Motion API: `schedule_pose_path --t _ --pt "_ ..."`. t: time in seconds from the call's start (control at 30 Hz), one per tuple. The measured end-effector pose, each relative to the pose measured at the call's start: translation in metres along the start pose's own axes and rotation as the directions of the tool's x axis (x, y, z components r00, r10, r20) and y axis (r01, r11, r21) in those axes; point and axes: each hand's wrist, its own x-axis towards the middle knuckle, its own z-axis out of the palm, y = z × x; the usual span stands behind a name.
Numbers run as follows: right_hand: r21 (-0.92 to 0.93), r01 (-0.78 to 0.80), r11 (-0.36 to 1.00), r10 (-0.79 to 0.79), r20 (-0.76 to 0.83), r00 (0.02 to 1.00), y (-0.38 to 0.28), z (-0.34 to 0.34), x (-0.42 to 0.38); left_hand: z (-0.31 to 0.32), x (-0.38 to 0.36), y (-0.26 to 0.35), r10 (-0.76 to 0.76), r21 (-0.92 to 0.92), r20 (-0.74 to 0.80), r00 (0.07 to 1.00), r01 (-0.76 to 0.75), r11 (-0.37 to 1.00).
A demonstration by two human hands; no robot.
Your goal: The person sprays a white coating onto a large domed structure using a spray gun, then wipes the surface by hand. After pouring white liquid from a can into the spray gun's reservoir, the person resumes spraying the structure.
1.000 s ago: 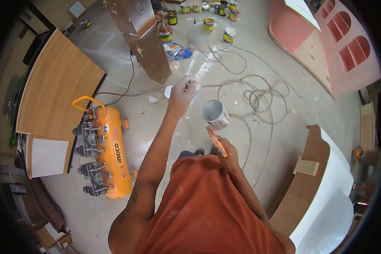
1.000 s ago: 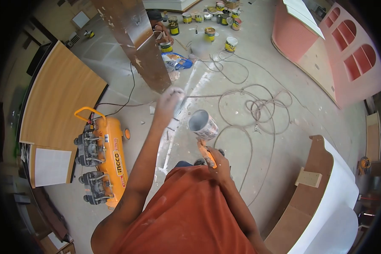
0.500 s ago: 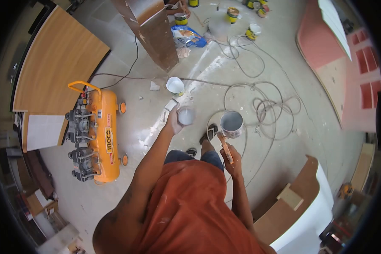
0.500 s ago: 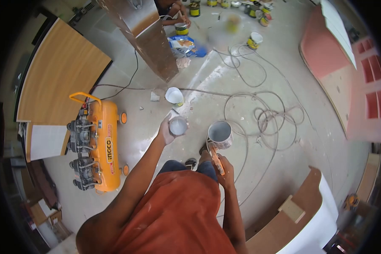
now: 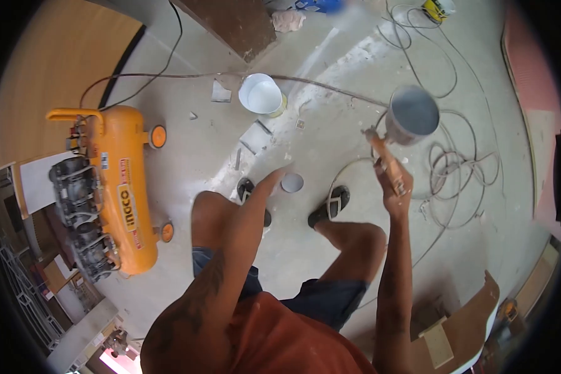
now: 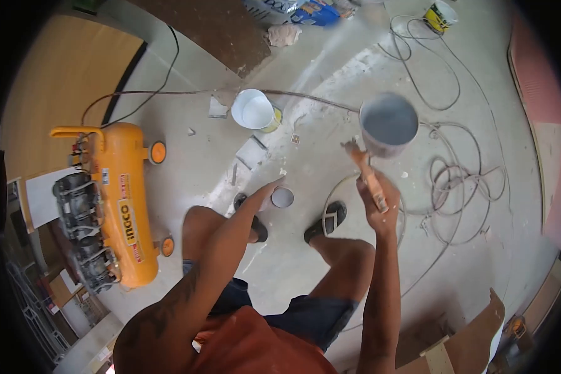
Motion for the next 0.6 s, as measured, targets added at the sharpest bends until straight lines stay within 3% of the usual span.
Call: schedule_pose_path --t 0.07,0.13,0.17,0.2,0.23,0.27,0.3,0.33,0.37,0.43,0.47,0.5,0.6 --pt "0.027 -0.013 1.000 0.013 0.012 1.000 0.032 0.025 0.031 -0.007 0.061 0.002 0.028 0.065 -0.010 1.000 -0.028 0.998" --pt "0.066 -0.027 0.997 0.026 0.014 1.000 0.063 0.053 0.042 -0.017 0.084 0.018 0.068 0.224 0.107 0.992 -0.091 0.970" --pt "0.140 -0.118 0.983 0.123 -0.023 0.992 0.076 0.069 0.046 -0.019 0.104 0.020 0.084 0.229 0.104 0.991 -0.106 0.968" --pt "0.222 -0.201 0.954 0.218 -0.056 0.974 0.087 0.083 0.049 -0.016 0.121 0.023 0.186 0.496 0.064 0.980 -0.193 0.847" --pt "0.231 -0.187 0.955 0.208 -0.069 0.976 0.094 0.091 0.049 -0.015 0.133 0.020 0.288 0.723 0.055 0.956 -0.236 0.649" --pt "0.215 -0.250 0.944 0.258 -0.005 0.966 0.095 0.094 0.048 -0.014 0.134 0.015 0.305 0.731 0.063 0.950 -0.252 0.634" --pt "0.194 -0.303 0.933 0.297 0.058 0.953 0.094 0.095 0.050 -0.012 0.127 0.010 0.633 0.792 0.079 0.770 -0.434 0.429" --pt "0.200 -0.273 0.941 0.270 0.041 0.962 0.093 0.098 0.052 -0.010 0.120 0.013 0.870 0.834 0.122 0.478 -0.524 0.171" --pt "0.143 -0.247 0.958 0.238 0.081 0.968 0.090 0.103 0.050 -0.010 0.116 0.018 0.918 0.902 0.004 0.396 -0.398 0.168" --pt "0.048 -0.267 0.962 0.257 0.151 0.954 0.084 0.112 0.040 -0.031 0.121 0.043 0.901 0.684 -0.341 0.268 -0.587 0.433" --pt "0.047 -0.257 0.965 0.248 0.138 0.959 0.085 0.117 0.038 -0.051 0.130 0.063 0.794 0.348 -0.511 0.328 -0.766 0.541" --pt "0.045 -0.295 0.955 0.281 0.190 0.941 0.088 0.123 0.033 -0.071 0.135 0.083 0.647 -0.043 -0.618 0.447 -0.840 0.540" --pt "0.000 -0.355 0.935 0.343 0.261 0.902 0.087 0.143 0.024 -0.103 0.114 0.149 0.663 -0.218 -0.524 0.534 -0.837 0.502"
